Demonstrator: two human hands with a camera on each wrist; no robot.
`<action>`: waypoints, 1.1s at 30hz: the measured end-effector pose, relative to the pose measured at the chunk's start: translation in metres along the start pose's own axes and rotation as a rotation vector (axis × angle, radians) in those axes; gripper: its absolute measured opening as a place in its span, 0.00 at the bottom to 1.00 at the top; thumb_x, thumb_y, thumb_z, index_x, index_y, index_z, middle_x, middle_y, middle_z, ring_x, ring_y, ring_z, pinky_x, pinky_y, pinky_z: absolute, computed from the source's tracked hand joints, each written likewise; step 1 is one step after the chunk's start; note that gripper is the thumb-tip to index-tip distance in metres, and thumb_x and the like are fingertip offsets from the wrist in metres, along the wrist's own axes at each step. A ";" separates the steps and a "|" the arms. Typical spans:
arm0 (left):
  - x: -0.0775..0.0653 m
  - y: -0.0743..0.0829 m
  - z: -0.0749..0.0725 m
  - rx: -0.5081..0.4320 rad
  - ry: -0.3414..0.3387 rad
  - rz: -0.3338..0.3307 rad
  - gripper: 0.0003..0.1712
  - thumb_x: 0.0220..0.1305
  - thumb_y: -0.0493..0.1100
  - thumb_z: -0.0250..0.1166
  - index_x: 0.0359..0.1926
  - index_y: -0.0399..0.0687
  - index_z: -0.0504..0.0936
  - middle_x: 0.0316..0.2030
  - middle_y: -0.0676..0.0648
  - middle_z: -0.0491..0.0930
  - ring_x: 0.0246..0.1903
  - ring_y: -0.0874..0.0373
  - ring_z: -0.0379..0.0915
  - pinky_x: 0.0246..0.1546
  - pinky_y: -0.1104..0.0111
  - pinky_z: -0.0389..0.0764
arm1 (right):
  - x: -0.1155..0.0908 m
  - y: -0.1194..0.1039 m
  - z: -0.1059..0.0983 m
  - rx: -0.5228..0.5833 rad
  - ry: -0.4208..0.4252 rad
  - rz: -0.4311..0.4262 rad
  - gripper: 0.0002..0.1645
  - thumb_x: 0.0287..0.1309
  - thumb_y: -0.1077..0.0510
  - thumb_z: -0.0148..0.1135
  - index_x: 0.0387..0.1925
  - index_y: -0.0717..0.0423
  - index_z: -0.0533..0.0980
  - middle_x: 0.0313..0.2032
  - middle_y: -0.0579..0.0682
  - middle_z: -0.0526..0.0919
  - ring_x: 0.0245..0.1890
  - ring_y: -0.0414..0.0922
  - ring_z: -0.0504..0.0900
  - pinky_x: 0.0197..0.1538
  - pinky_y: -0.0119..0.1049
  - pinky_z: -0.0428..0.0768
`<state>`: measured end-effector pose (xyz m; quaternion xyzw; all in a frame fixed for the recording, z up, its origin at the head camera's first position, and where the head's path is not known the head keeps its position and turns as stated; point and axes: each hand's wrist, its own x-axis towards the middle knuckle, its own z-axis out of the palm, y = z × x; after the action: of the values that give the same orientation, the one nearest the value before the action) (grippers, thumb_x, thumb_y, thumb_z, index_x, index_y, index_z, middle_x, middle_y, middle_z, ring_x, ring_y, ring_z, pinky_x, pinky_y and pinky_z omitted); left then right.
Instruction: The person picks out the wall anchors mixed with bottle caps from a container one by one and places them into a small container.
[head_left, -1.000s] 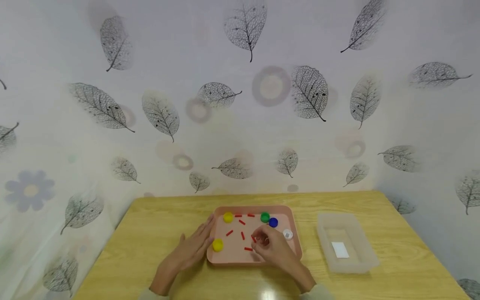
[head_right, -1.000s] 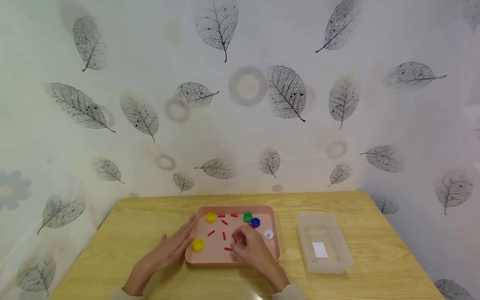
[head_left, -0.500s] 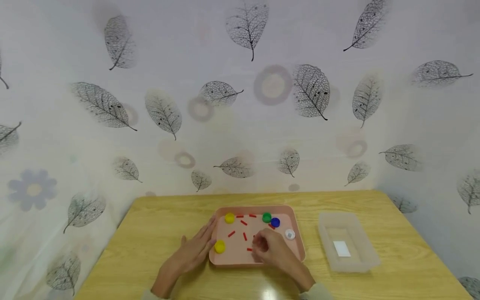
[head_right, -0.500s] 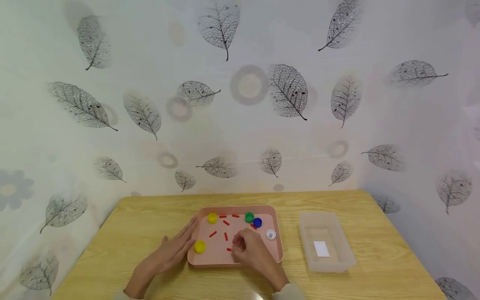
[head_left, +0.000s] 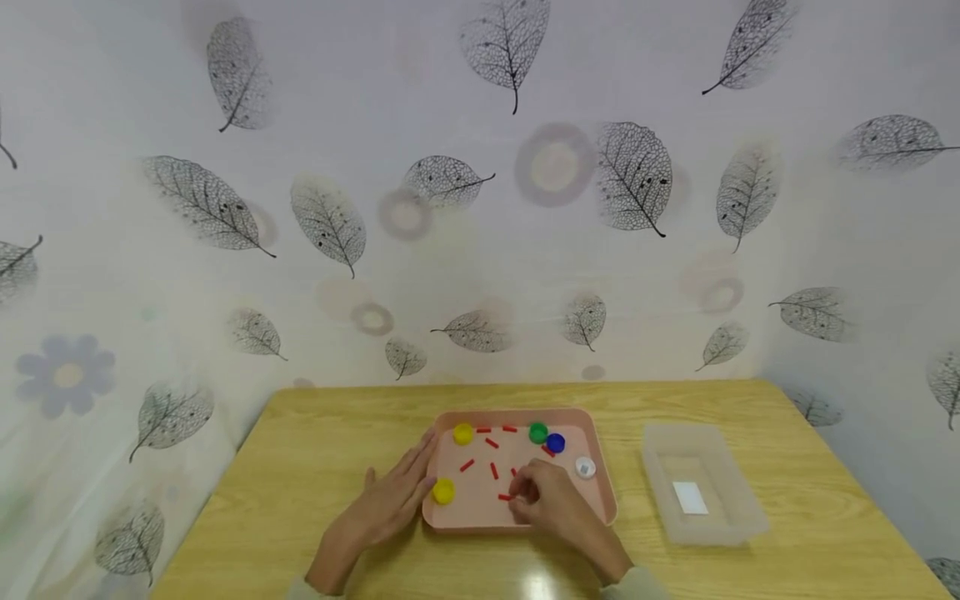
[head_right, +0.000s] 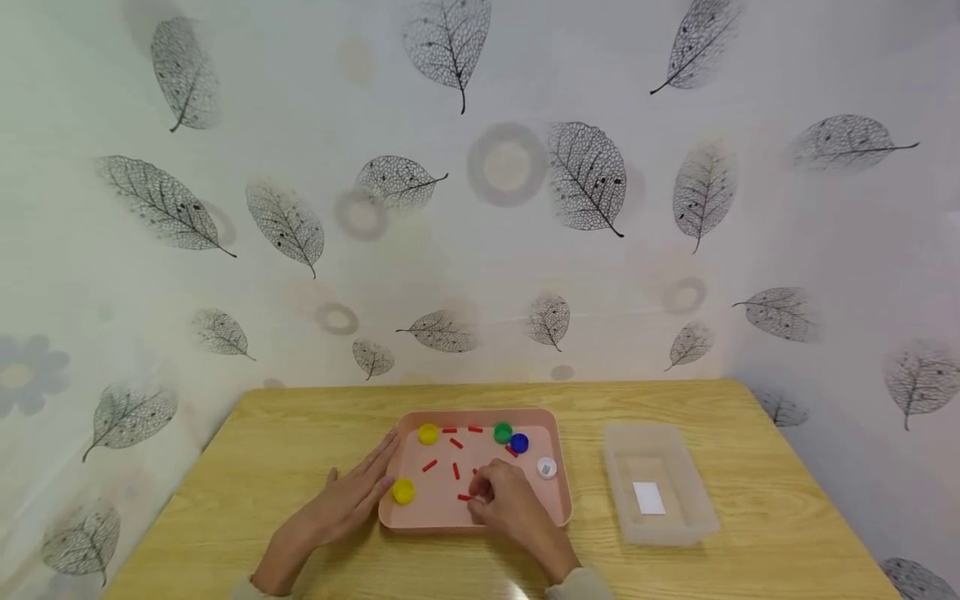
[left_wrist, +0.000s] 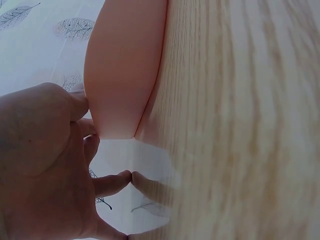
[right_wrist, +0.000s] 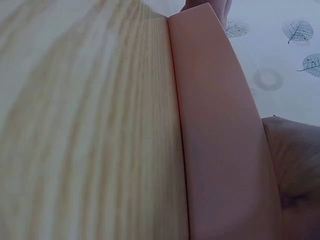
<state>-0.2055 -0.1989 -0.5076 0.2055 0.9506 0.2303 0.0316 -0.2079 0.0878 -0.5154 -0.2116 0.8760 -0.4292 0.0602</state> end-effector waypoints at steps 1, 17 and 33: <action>0.000 0.000 0.000 0.001 -0.002 -0.004 0.33 0.75 0.57 0.38 0.75 0.63 0.41 0.74 0.59 0.40 0.69 0.50 0.49 0.51 0.25 0.43 | 0.000 0.000 0.000 0.002 0.001 0.005 0.04 0.49 0.62 0.67 0.28 0.51 0.79 0.27 0.44 0.75 0.26 0.38 0.74 0.29 0.28 0.76; 0.001 0.001 0.001 -0.002 -0.022 -0.017 0.32 0.75 0.58 0.37 0.75 0.62 0.41 0.74 0.59 0.39 0.69 0.50 0.49 0.52 0.25 0.41 | -0.001 -0.001 0.002 -0.033 0.041 -0.040 0.05 0.48 0.65 0.67 0.25 0.53 0.78 0.26 0.42 0.73 0.25 0.35 0.72 0.27 0.27 0.75; 0.000 0.000 -0.001 -0.011 -0.031 -0.026 0.33 0.75 0.59 0.37 0.75 0.62 0.41 0.74 0.59 0.39 0.70 0.50 0.46 0.52 0.25 0.40 | -0.003 -0.001 0.003 -0.092 0.169 -0.124 0.08 0.51 0.64 0.67 0.29 0.50 0.75 0.31 0.41 0.72 0.29 0.35 0.73 0.33 0.26 0.77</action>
<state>-0.2055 -0.1990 -0.5070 0.1966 0.9513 0.2320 0.0502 -0.2045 0.0864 -0.5172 -0.2310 0.8819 -0.4079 -0.0501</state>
